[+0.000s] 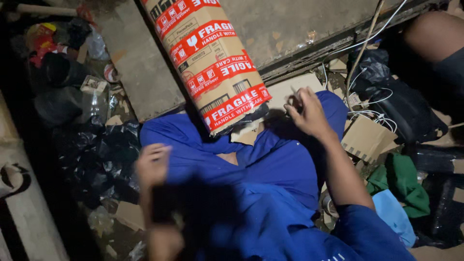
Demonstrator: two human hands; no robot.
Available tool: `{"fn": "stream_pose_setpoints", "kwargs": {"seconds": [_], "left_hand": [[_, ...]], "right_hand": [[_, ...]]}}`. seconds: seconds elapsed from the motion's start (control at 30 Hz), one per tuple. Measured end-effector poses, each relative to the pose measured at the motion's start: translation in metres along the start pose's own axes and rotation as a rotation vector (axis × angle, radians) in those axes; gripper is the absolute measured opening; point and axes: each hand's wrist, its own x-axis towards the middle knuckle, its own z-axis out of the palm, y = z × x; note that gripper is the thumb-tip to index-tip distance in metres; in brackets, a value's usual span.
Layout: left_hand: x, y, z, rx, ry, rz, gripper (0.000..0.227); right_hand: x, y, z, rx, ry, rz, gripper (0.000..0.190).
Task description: The person sits cross-legged and secures a cylindrical cardboard package with red fragile tape. They fold and press cardboard flaps, then wrap and smooth tape around the cylinder to seal it.
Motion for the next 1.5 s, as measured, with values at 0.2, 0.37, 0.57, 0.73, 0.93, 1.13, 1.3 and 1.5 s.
{"fn": "stream_pose_setpoints", "kwargs": {"seconds": [0.2,0.37,0.57,0.73,0.93,1.13,1.3,1.5], "left_hand": [[0.015,0.054,0.096,-0.222,-0.337,-0.252,0.036],[0.010,0.066,0.122,-0.403,-0.348,-0.375,0.030],[-0.003,0.080,0.131,-0.404,-0.214,-0.443,0.026],[0.002,0.094,0.107,-0.063,-0.083,-0.245,0.024],[0.004,0.092,0.103,-0.241,-0.016,-0.067,0.013],[-0.022,0.071,0.166,-0.890,0.088,-0.344,0.021],[-0.038,0.044,0.184,-1.396,-0.059,-0.558,0.023],[-0.041,0.024,0.169,-2.186,-0.453,-1.140,0.035]], "right_hand": [[-0.004,-0.016,0.024,0.458,0.099,0.267,0.027],[-0.013,-0.004,0.058,0.454,0.127,0.345,0.029],[0.024,-0.014,0.064,0.868,0.089,0.350,0.040],[0.058,-0.046,0.052,0.615,-0.072,0.213,0.055],[0.071,-0.065,0.049,0.495,-0.143,0.321,0.061],[0.071,-0.061,0.059,0.718,-0.088,0.368,0.060],[0.075,-0.059,0.062,0.638,-0.087,0.430,0.058],[0.068,-0.053,0.067,0.760,-0.080,0.325,0.057]]}}
